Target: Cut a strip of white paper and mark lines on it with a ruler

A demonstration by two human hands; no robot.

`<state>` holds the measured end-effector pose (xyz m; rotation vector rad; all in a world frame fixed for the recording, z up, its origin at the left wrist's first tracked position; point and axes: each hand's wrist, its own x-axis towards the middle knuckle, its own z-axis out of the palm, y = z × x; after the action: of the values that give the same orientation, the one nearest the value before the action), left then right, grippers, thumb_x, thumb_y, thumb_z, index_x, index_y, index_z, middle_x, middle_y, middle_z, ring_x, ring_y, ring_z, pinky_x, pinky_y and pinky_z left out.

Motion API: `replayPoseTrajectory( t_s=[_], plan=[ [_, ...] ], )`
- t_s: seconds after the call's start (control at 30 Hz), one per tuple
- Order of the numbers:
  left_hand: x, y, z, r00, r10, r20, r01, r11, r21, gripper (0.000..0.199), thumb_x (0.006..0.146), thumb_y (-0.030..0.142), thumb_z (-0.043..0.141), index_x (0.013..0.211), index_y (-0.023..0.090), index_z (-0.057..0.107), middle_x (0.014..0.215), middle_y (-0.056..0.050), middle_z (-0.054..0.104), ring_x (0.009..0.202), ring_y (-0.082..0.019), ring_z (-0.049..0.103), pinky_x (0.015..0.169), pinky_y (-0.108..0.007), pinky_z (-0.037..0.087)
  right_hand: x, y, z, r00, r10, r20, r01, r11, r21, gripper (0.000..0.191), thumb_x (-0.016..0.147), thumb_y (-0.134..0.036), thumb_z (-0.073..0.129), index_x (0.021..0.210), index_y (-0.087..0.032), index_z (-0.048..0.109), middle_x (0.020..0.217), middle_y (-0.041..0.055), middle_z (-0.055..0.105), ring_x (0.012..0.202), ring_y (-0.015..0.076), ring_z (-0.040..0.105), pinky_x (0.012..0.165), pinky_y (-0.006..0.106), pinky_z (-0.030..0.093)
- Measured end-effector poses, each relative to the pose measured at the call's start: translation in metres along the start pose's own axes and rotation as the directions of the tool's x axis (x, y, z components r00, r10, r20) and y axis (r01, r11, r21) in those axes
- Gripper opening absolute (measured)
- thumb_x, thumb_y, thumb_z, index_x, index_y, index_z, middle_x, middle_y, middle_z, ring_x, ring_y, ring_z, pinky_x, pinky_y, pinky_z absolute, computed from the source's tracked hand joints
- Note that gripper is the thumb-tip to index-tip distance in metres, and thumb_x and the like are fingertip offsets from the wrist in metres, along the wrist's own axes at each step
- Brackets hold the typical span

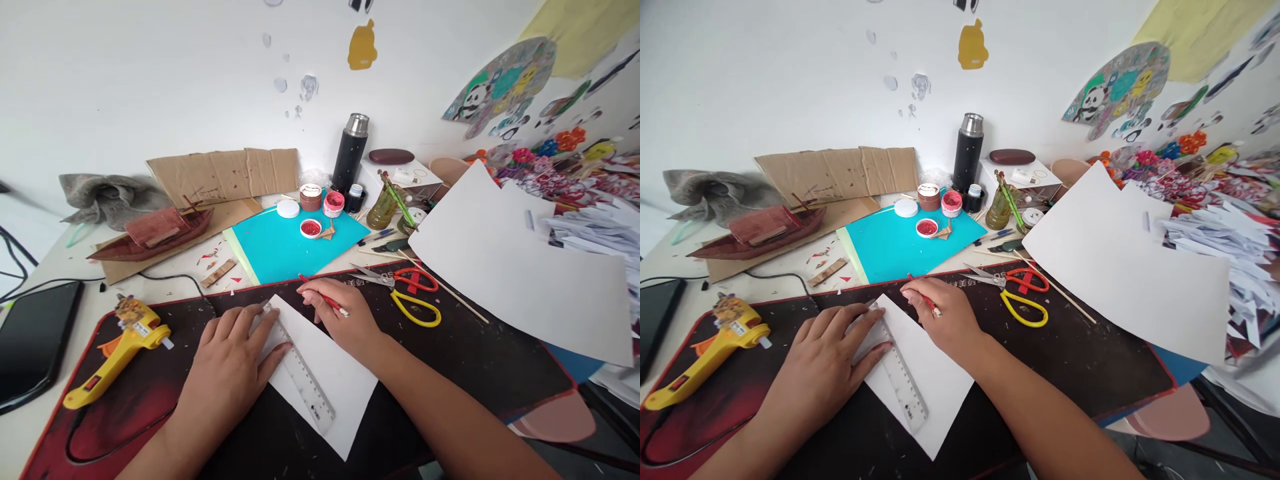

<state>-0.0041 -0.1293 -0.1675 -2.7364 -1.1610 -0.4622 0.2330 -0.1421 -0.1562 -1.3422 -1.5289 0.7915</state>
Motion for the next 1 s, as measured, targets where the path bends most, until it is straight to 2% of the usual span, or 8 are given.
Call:
replayPoseTrajectory(
  t_s=[0.1, 0.17, 0.23, 0.37, 0.57, 0.73, 0.87, 1.0],
  plan=[
    [0.0, 0.001, 0.003, 1.0, -0.009, -0.002, 0.009, 1.0, 0.025, 0.054, 0.112, 0.055, 0.042, 0.136, 0.016, 0.071, 0.129, -0.018, 0.071, 0.109, -0.037, 0.065, 0.088, -0.051, 0.052, -0.001, 0.0, 0.001, 0.998, -0.028, 0.058, 0.033, 0.996, -0.081, 0.022, 0.112, -0.032, 0.059, 0.109, -0.025, 0.079, 0.106, 0.005, 0.081, 0.094, 0.0219, 0.076, 0.087, 0.036, 0.056],
    [-0.001, 0.001, 0.006, 1.0, -0.006, -0.013, 0.007, 1.0, 0.027, 0.056, 0.112, 0.056, 0.041, 0.136, 0.014, 0.069, 0.131, -0.019, 0.07, 0.11, -0.037, 0.065, 0.089, -0.051, 0.052, -0.001, -0.002, 0.002, 0.994, -0.018, 0.108, 0.029, 0.994, -0.104, 0.015, 0.109, -0.031, 0.064, 0.11, -0.025, 0.078, 0.107, 0.0044, 0.081, 0.1, 0.0228, 0.075, 0.091, 0.036, 0.055],
    [-0.002, 0.0, 0.008, 1.0, -0.008, -0.021, 0.008, 1.0, 0.023, 0.056, 0.111, 0.058, 0.042, 0.136, 0.014, 0.068, 0.133, -0.019, 0.069, 0.112, -0.036, 0.065, 0.09, -0.051, 0.053, -0.002, -0.003, 0.002, 0.989, 0.002, 0.149, 0.013, 0.994, -0.105, 0.01, 0.105, -0.028, 0.071, 0.111, -0.025, 0.077, 0.105, 0.0032, 0.079, 0.099, 0.0223, 0.075, 0.09, 0.035, 0.055],
    [-0.003, -0.001, 0.01, 0.999, -0.035, -0.021, 0.036, 0.999, 0.002, 0.051, 0.109, 0.059, 0.049, 0.133, 0.019, 0.068, 0.136, -0.017, 0.07, 0.114, -0.036, 0.066, 0.092, -0.049, 0.052, -0.002, -0.004, 0.004, 0.982, -0.003, 0.19, 0.016, 0.998, -0.065, 0.01, 0.099, -0.021, 0.076, 0.109, -0.025, 0.076, 0.104, 0.0023, 0.075, 0.097, 0.0217, 0.073, 0.088, 0.034, 0.054],
    [-0.003, 0.001, 0.011, 0.997, -0.039, -0.07, 0.038, 0.999, -0.021, 0.052, 0.109, 0.06, 0.049, 0.132, 0.018, 0.069, 0.133, -0.017, 0.072, 0.116, -0.036, 0.067, 0.095, -0.05, 0.052, -0.002, -0.002, 0.006, 0.981, 0.0, 0.194, -0.003, 1.0, 0.017, 0.018, 0.094, -0.014, 0.078, 0.108, -0.025, 0.075, 0.103, 0.0016, 0.071, 0.095, 0.0209, 0.07, 0.087, 0.034, 0.053],
    [-0.002, 0.001, 0.014, 0.993, -0.043, -0.109, 0.038, 0.998, -0.042, 0.049, 0.108, 0.06, 0.051, 0.129, 0.019, 0.069, 0.132, -0.015, 0.073, 0.122, -0.036, 0.065, 0.101, -0.05, 0.049, -0.003, -0.006, 0.005, 0.976, -0.012, 0.218, 0.014, 1.0, -0.007, 0.013, 0.095, -0.015, 0.074, 0.104, -0.023, 0.072, 0.1, 0.0025, 0.075, 0.093, 0.0221, 0.071, 0.086, 0.035, 0.053],
    [-0.001, -0.004, 0.01, 0.992, -0.06, -0.113, 0.053, 0.997, -0.062, 0.043, 0.11, 0.058, 0.049, 0.119, 0.021, 0.07, 0.126, -0.012, 0.075, 0.118, -0.034, 0.066, 0.097, -0.048, 0.048, -0.005, -0.01, 0.004, 0.975, -0.047, 0.216, 0.061, 0.996, -0.059, 0.01, 0.098, -0.014, 0.066, 0.097, -0.023, 0.069, 0.101, 0.0043, 0.075, 0.095, 0.0228, 0.072, 0.086, 0.035, 0.054],
    [0.002, -0.012, 0.005, 0.989, -0.109, -0.098, 0.102, 0.992, -0.074, 0.034, 0.109, 0.052, 0.052, 0.108, 0.023, 0.07, 0.114, -0.01, 0.075, 0.108, -0.034, 0.066, 0.09, -0.048, 0.048, -0.007, -0.007, 0.003, 0.983, -0.072, 0.168, 0.078, 0.997, -0.029, 0.011, 0.098, -0.014, 0.062, 0.095, -0.023, 0.068, 0.099, 0.0043, 0.074, 0.094, 0.0226, 0.072, 0.085, 0.035, 0.054]
  ],
)
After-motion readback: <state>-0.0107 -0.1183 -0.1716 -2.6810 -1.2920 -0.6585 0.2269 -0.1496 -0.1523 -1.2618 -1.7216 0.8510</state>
